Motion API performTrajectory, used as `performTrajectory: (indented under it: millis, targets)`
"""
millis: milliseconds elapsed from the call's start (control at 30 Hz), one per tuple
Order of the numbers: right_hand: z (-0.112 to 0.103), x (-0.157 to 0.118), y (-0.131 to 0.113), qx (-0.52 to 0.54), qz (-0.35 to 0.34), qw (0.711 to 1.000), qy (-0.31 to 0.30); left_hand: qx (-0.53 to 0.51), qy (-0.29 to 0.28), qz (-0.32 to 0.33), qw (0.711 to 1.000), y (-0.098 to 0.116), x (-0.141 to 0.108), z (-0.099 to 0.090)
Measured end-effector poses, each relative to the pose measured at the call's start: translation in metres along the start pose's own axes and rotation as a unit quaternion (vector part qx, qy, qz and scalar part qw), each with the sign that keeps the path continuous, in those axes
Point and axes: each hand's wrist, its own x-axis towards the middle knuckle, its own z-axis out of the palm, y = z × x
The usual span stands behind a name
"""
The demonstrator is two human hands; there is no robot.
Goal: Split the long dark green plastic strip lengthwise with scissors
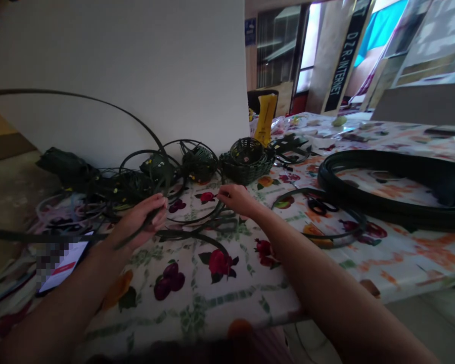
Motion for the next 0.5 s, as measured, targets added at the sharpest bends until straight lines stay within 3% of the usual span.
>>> performTrajectory:
  millis: [133,267,367,500]
  targets:
    - [-0.003,-0.002,-0.007,-0.038,-0.046,0.998,0.017,0.010,-0.043,-0.048,0.998,-0.031,-0.005,-0.001]
    - [-0.006,-0.004,-0.012,-0.077,-0.056,0.995,0.041,0.014,-0.036,-0.061,0.997,-0.047,-0.015,-0.003]
    - [-0.011,-0.006,-0.014,-0.096,-0.052,0.994,0.032,0.019,-0.003,-0.029,0.999,-0.030,-0.023,-0.009]
    - [-0.020,-0.011,-0.018,-0.109,-0.049,0.991,-0.056,0.022,0.031,0.057,0.998,0.006,-0.036,-0.022]
